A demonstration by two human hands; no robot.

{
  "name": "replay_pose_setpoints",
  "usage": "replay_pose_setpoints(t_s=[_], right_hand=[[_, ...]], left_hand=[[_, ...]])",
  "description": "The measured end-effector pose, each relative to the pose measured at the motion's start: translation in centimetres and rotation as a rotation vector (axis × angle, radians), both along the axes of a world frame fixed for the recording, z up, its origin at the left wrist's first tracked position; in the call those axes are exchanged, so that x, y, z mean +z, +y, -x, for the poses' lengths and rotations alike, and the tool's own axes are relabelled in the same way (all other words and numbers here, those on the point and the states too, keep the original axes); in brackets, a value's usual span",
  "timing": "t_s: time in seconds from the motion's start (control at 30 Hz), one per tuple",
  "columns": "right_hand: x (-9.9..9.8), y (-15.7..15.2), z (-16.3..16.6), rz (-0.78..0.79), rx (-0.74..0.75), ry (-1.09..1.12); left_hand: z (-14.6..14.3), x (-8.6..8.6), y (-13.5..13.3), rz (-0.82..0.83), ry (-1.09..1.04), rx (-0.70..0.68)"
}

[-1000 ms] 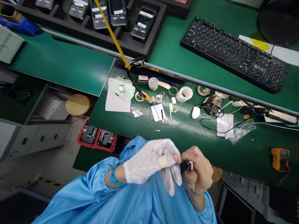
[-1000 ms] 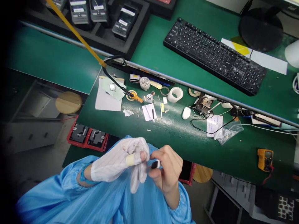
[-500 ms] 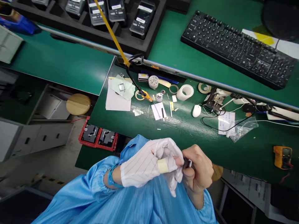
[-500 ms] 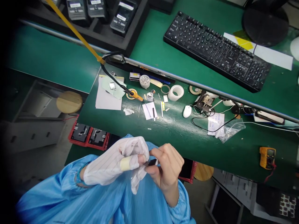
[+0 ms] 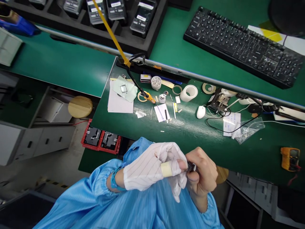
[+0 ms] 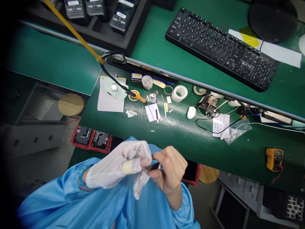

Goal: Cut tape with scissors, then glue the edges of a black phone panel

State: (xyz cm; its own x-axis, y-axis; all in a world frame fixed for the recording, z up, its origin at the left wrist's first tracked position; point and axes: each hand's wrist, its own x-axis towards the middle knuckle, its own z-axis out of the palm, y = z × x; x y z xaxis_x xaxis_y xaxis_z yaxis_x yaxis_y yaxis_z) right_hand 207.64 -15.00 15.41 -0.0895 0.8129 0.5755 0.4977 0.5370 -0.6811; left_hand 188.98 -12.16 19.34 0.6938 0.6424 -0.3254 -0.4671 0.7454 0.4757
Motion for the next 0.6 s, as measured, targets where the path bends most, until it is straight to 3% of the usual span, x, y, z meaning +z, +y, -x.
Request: replay_pose_setpoints(t_s=[0.6], right_hand=[[-0.17,-0.18,-0.11,0.023,0.015,0.016]], left_hand=[[-0.05,-0.7,-0.2,-0.035,-0.014,-0.049]])
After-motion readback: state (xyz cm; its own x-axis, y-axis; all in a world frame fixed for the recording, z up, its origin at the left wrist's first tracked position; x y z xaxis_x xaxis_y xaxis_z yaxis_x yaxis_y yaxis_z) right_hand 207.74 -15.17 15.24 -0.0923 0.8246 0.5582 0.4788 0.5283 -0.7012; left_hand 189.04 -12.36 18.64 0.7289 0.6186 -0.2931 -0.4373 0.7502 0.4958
